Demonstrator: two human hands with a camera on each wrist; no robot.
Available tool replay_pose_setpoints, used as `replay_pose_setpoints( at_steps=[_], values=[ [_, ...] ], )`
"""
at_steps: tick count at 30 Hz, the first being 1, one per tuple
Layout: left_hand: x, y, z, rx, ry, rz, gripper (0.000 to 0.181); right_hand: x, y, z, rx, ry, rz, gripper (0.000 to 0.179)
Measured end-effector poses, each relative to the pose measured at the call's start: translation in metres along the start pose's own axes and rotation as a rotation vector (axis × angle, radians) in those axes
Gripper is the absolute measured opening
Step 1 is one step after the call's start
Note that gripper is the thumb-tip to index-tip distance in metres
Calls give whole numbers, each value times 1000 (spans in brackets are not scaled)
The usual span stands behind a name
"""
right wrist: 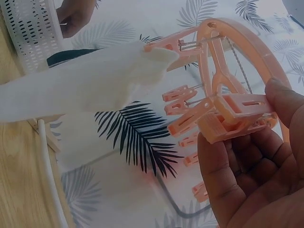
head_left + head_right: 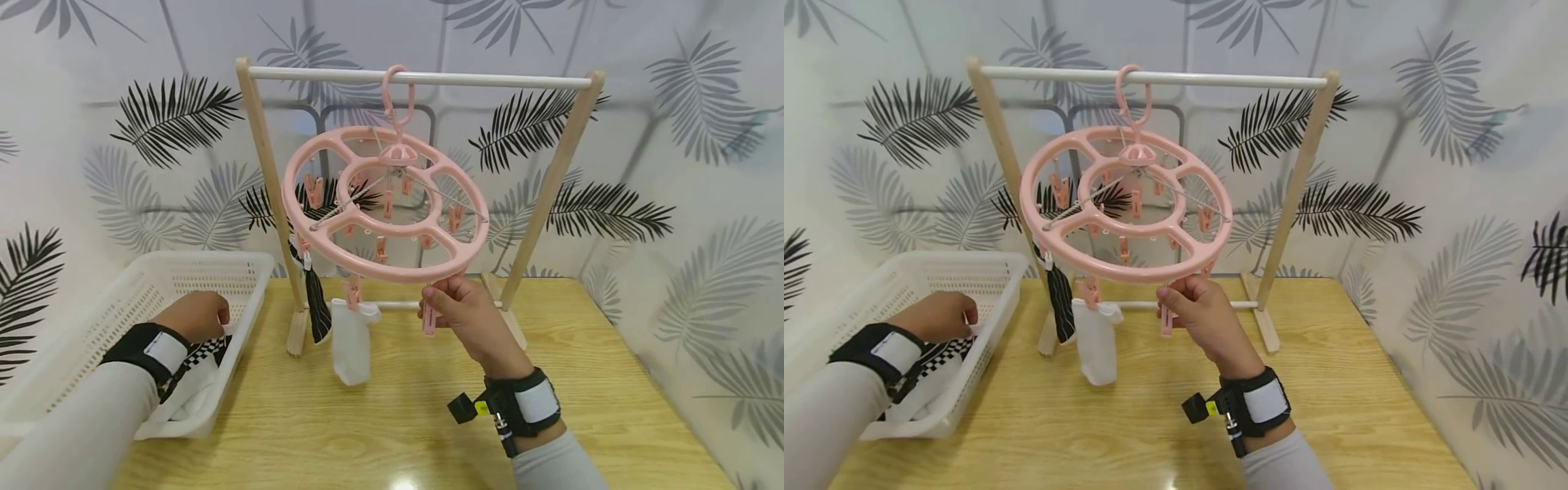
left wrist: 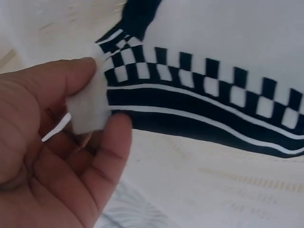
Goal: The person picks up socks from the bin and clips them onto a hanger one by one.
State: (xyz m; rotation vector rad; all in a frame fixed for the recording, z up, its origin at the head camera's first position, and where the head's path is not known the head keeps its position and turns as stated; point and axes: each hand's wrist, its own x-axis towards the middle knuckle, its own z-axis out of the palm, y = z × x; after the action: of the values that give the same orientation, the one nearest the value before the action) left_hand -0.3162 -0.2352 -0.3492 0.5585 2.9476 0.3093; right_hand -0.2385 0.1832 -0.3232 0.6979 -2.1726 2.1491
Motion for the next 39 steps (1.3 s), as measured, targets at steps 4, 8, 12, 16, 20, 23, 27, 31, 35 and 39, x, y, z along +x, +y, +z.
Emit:
replay_pose_setpoints(
  at_steps=[4, 8, 12, 16, 20, 23, 27, 31, 35, 39],
  values=[
    [-2, -2, -8, 6, 27, 23, 12, 0, 0, 0, -5, 2, 4, 20],
    [-10, 2, -19, -22, 51, 35, 15, 0, -1, -1, -11, 1, 19, 23],
    [-20, 12, -31, -29, 136, 43, 16, 0, 0, -1, -14, -2, 20, 26],
    [-26, 25, -40, 13, 241, 69, 16, 1, 1, -1, -21, 0, 17, 30],
    [-31, 41, -51, 25, 301, 84, 18, 1, 1, -1, -21, 0, 16, 30],
    [-36, 52, -60, 12, 327, 90, 20, 0, 0, -1, -18, 6, 20, 26],
    [-41, 63, -70, -2, 360, 97, 22, 0, -1, -1, -21, 16, 33, 24],
    [-46, 71, -77, -28, 373, 104, 24, -1, -1, -1, -13, 17, 35, 25],
    [-54, 79, -82, -97, 390, 101, 23, -1, 1, -1, -6, 17, 24, 23],
    [-61, 90, -83, -167, 398, 94, 23, -1, 3, 0, -19, 13, 12, 23]
  ],
)
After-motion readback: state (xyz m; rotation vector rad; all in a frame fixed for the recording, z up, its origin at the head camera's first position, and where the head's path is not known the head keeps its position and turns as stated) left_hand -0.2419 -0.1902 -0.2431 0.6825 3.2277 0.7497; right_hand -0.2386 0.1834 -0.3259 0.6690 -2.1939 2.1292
